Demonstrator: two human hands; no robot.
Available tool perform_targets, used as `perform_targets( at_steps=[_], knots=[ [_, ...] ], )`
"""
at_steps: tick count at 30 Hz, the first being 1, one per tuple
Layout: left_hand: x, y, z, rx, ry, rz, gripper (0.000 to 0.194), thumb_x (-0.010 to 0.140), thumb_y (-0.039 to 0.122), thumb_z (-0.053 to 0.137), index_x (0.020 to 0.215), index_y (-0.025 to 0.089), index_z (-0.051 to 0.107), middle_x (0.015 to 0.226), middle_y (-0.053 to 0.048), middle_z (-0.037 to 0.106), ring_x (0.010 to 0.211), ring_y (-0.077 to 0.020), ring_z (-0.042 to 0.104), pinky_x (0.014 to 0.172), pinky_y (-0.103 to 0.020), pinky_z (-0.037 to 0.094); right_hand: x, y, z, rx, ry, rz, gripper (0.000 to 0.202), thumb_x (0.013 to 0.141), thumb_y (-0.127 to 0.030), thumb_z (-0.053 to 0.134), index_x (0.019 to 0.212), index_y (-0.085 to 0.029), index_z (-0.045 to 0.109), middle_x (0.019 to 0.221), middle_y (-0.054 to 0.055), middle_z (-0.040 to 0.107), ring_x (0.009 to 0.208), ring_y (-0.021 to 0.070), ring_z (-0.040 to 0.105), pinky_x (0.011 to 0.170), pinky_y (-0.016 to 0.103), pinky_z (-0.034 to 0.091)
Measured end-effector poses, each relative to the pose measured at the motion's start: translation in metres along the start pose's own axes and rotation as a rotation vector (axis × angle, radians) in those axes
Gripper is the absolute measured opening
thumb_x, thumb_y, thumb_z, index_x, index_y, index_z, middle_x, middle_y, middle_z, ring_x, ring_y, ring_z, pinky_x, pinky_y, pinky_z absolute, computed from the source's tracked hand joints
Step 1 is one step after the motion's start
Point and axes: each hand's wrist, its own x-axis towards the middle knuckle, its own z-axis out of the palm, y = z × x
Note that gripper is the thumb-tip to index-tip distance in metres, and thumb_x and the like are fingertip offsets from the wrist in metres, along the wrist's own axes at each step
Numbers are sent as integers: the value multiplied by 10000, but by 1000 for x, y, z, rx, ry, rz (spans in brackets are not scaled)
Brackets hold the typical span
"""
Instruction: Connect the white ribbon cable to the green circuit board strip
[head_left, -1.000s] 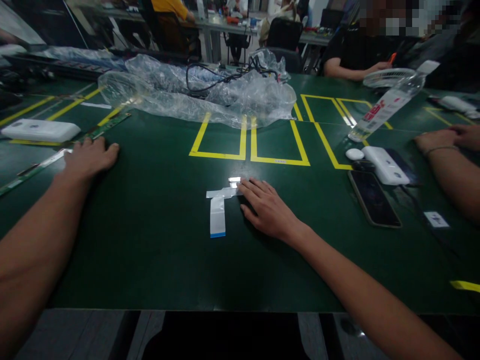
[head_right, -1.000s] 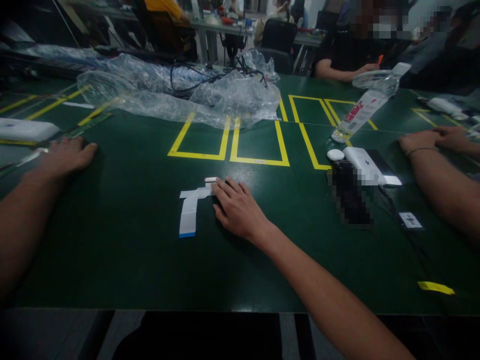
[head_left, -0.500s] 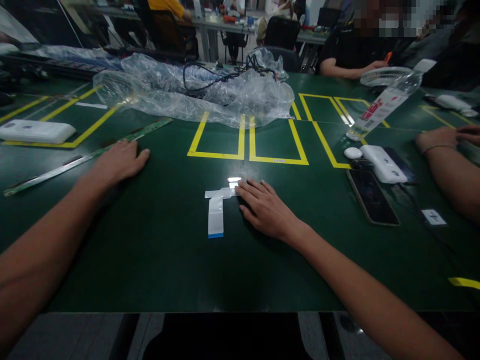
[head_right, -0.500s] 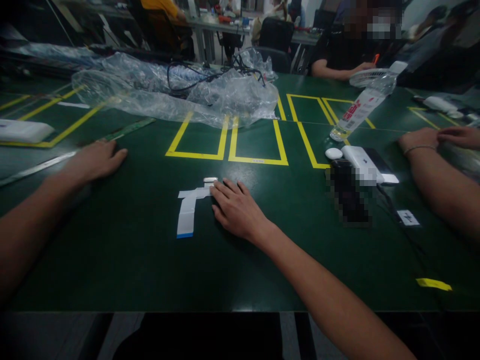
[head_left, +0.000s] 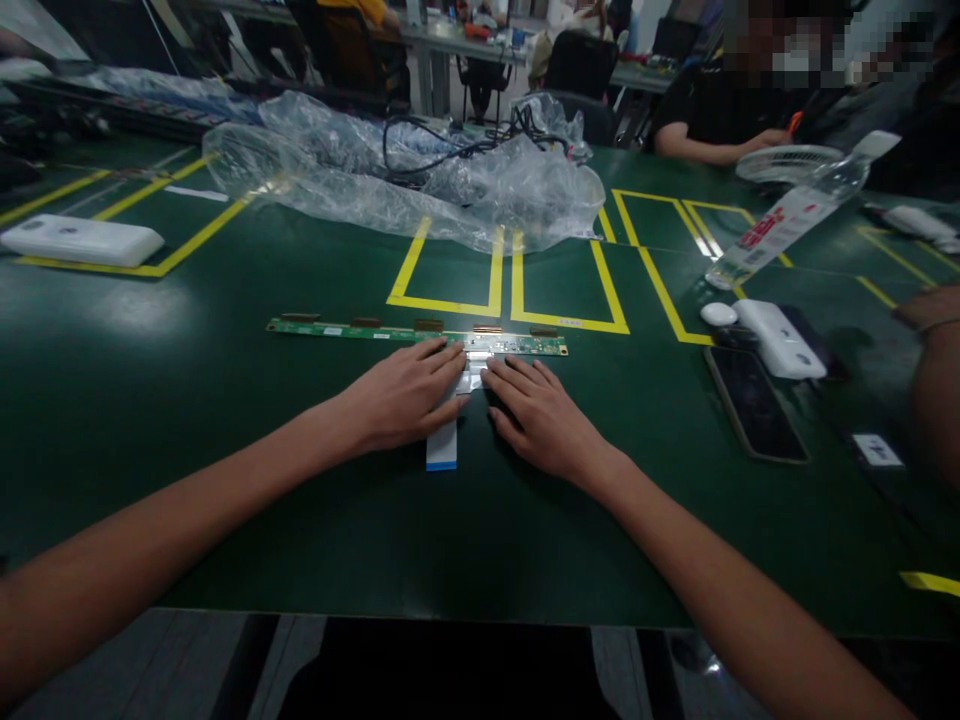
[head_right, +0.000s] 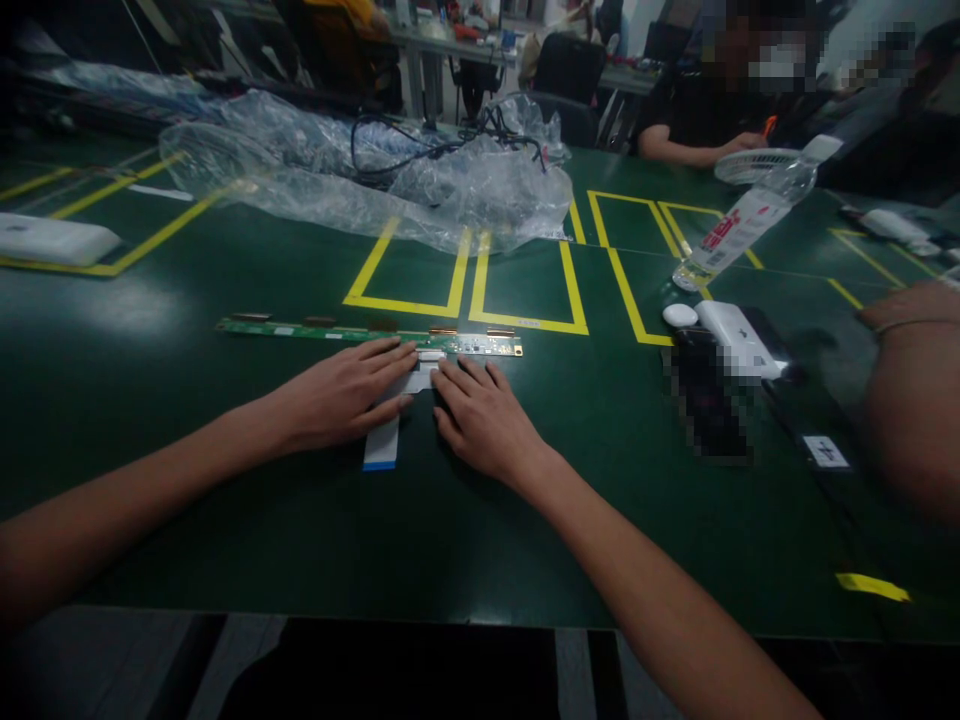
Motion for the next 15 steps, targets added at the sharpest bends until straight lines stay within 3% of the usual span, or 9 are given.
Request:
perform_targets(
  at_steps=[8, 15],
  knots=[
    [0, -4, 3, 31, 51, 17, 647, 1110, 477, 311, 1585, 54, 425, 1622, -181, 384, 1483, -327, 380, 1221, -471, 304, 1, -1, -2, 20, 8, 4, 520, 1055, -320, 451, 1533, -122, 490, 1631, 134, 449, 1532, 321, 350, 1260, 571, 269],
    [6, -1, 3, 81, 68, -41, 664, 1095, 497, 315, 1586, 62, 412, 1608, -209, 379, 1416, -393, 406, 1102, -522, 407, 0, -2, -5, 21, 55, 26, 458, 1034, -287, 492, 1470, -166, 565, 1567, 119, 539, 1477, 293, 445, 1236, 536, 328]
  ],
)
